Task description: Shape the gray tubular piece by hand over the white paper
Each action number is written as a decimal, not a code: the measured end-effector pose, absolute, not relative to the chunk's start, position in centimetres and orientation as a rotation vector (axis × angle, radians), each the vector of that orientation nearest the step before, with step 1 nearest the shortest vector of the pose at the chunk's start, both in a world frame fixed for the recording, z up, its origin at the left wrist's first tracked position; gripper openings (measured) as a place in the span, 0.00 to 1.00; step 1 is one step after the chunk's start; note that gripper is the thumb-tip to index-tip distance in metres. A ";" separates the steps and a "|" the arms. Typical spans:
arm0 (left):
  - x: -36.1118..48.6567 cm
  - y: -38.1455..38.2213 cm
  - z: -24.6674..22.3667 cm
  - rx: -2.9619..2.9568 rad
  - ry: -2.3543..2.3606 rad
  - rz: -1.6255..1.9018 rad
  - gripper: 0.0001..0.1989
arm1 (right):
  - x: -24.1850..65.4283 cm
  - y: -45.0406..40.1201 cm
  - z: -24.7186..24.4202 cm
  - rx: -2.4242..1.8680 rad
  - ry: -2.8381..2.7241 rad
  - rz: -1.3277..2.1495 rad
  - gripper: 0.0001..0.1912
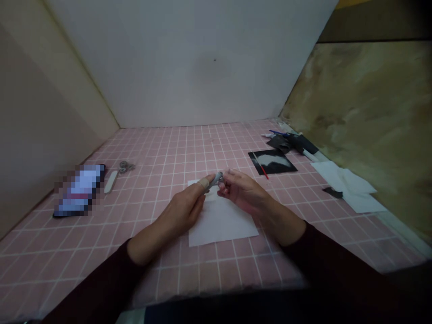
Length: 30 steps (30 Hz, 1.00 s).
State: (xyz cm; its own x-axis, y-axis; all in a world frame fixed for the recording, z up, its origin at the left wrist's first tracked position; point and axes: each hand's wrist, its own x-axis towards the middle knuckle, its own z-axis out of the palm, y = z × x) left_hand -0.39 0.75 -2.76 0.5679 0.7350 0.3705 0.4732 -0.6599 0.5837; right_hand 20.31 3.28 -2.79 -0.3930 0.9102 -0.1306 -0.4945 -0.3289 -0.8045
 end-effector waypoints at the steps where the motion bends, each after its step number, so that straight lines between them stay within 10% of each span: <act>1: -0.4 0.8 -2.8 2.401 0.960 0.866 0.29 | 20.3 3.3 -2.9 -0.727 -0.855 1.872 0.16; 30: -0.7 0.8 -2.1 2.169 1.016 0.793 0.20 | 19.8 3.2 -3.9 -0.774 -1.030 1.744 0.17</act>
State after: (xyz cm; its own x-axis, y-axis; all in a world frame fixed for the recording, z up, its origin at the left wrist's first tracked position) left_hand -0.68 0.78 -2.13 0.5263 0.8106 0.2567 0.4459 -0.5202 0.7284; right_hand 19.77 3.16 -3.88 -0.3637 0.9298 -0.0563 -0.4000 -0.2104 -0.8921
